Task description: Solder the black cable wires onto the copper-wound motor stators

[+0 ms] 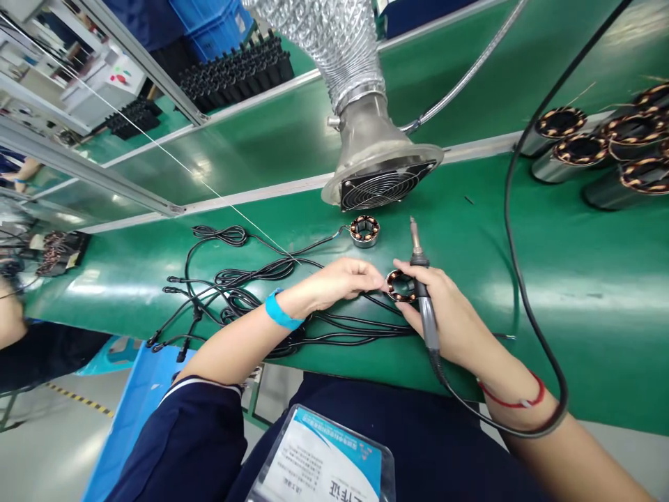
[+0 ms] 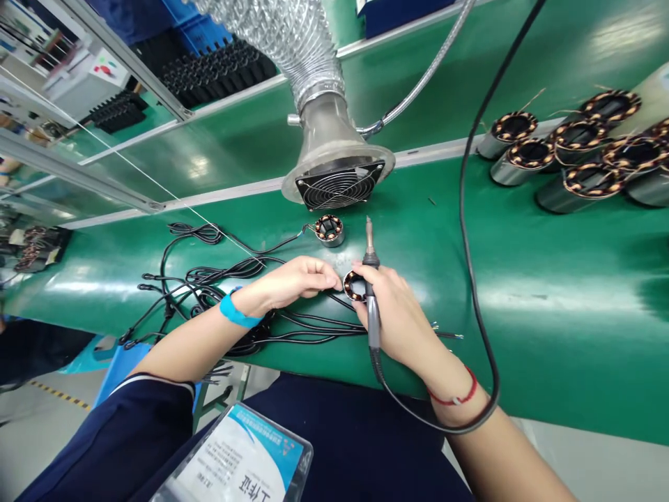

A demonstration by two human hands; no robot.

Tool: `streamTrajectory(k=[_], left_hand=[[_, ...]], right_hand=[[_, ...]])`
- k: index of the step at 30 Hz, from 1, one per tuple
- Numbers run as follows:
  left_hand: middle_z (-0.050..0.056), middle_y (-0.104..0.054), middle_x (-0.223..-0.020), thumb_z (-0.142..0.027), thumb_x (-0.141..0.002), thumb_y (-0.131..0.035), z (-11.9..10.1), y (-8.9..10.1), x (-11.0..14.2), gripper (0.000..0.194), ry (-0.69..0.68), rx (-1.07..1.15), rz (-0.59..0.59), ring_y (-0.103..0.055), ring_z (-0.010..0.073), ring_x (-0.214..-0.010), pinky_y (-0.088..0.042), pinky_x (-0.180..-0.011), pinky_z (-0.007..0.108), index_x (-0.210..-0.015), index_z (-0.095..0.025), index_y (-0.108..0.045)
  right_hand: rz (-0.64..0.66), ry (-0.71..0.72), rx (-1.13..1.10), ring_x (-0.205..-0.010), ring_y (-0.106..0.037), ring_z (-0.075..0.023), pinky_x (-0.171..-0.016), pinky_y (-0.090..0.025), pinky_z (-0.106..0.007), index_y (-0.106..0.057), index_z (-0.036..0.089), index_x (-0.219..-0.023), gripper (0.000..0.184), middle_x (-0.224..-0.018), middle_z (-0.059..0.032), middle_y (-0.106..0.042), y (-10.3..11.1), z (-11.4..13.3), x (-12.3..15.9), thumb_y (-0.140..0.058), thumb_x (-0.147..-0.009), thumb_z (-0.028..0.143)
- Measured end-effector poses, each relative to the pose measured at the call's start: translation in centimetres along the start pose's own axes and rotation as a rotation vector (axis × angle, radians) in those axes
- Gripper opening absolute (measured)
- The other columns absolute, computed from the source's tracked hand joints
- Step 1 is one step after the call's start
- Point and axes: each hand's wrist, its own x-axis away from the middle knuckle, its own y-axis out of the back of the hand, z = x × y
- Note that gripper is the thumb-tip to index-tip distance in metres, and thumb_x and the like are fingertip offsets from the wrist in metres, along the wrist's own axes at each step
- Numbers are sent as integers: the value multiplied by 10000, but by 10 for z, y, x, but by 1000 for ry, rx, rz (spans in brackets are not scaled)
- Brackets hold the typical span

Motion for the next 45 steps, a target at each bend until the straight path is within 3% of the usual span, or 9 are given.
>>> streamTrajectory(k=[6,11,18,22,25,28,35,38,45], left_hand=[[-95,-326,-534,-385,-836,-651,-8,-14,-11,273,-85,43,-5,-216,22,-453,-133,-468,212,-777,-129,-577],[-58,-453,-634,-312,-829,-649,-8,-16,-4,281,-181,-199,1,-383,47,-611,-320,-602,198,-679,-141,-484],[-2,-608,-733,-149,-830,-585,-7,-5,3,121,-132,-271,1,-527,86,-717,-422,-748,244,-713,-119,-598],[-7,-603,-699,-132,-821,-589,-10,-5,2,122,-125,-197,-4,-505,64,-661,-398,-679,213,-707,-113,-627],[-52,-485,-591,-179,-819,-597,-11,-8,-7,120,-52,-28,-10,-337,26,-487,-231,-500,201,-722,-109,-611],[-76,-410,-569,-233,-829,-598,-11,-14,-12,137,-1,48,-15,-214,13,-432,-107,-471,227,-765,-113,-592],[-71,-391,-634,-417,-838,-636,1,-29,-8,338,-149,-215,-125,-327,50,-586,-273,-584,222,-714,-157,-460],[-65,-405,-636,-440,-819,-646,3,-23,-3,361,-161,-288,-83,-352,63,-613,-292,-603,227,-690,-158,-461],[33,-656,-800,-210,-840,-601,-5,1,2,127,-192,-319,91,-541,95,-746,-433,-749,234,-788,-112,-663]], right_hand=[[-97,-55,110,-915,-584,-270,-767,-507,-414,-517,198,-1252,408,-1036,-105,-649,-4,-8,-1,-560,-916,424],[-152,-71,175,-894,-567,-263,-744,-497,-391,-512,171,-1248,427,-1005,-107,-644,-5,-7,0,-520,-936,464],[-132,-97,130,-920,-568,-276,-781,-504,-429,-504,206,-1270,415,-1028,-104,-643,-5,-7,0,-537,-927,435],[-115,-106,120,-958,-567,-290,-804,-503,-456,-482,216,-1305,443,-1068,-108,-640,-5,-9,1,-550,-916,418],[-108,-97,127,-968,-565,-295,-809,-501,-463,-469,212,-1316,459,-1082,-113,-638,-6,-9,2,-549,-916,423],[-127,-97,144,-961,-563,-286,-797,-501,-443,-479,209,-1297,436,-1064,-110,-638,-7,-9,2,-527,-930,438],[-132,-77,128,-932,-554,-274,-774,-498,-432,-472,207,-1311,423,-1062,-111,-631,-6,-8,1,-510,-942,411],[-134,-75,122,-931,-554,-272,-780,-500,-432,-470,212,-1318,425,-1074,-112,-631,-6,-8,1,-516,-938,397],[-119,-77,194,-946,-574,-277,-806,-505,-433,-509,200,-1271,391,-1063,-112,-647,-8,-7,2,-519,-938,404]])
